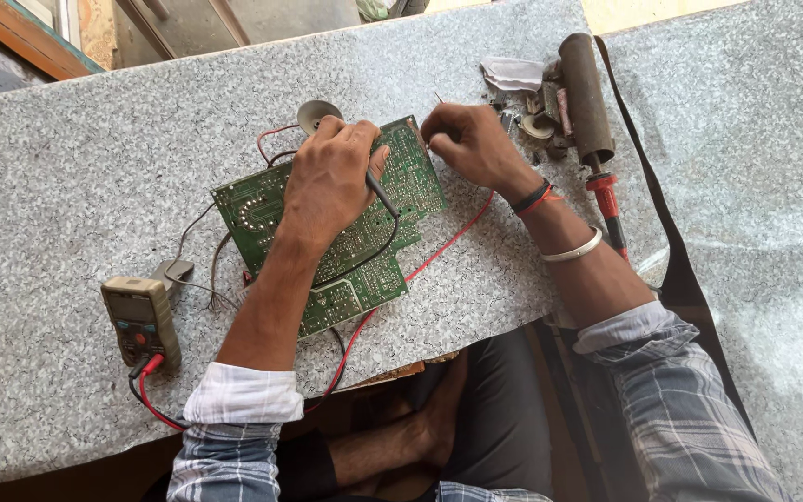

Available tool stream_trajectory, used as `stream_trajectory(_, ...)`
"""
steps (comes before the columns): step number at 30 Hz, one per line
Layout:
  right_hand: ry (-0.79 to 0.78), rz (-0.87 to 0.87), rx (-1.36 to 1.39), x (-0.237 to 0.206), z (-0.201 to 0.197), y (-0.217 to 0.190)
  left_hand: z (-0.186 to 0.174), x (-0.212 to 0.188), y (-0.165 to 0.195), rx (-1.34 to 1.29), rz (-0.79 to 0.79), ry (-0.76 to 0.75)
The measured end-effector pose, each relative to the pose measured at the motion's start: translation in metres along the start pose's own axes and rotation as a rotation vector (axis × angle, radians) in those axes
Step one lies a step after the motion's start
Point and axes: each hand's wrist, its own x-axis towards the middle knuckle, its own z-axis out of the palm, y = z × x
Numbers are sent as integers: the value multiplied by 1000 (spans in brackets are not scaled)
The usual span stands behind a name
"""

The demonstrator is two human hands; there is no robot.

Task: The person uses a multimeter to test points on a green circuit board. They hold the black probe in one hand and the red probe in the other, touching various solder points on the board while seated at a workbench.

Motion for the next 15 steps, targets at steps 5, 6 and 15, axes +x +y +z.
stream_trajectory(5, -72, 57, -66, 0, 1, 1, -1, -1, 1, -3, 11, 0)
stream_trajectory(6, -66, 32, -77, 0, 2, 2, -1, -1, 1, -7, 10, 2)
stream_trajectory(15, -60, 6, -110, -1, 0, 1, -1, -2, -1, -21, 39, 41)
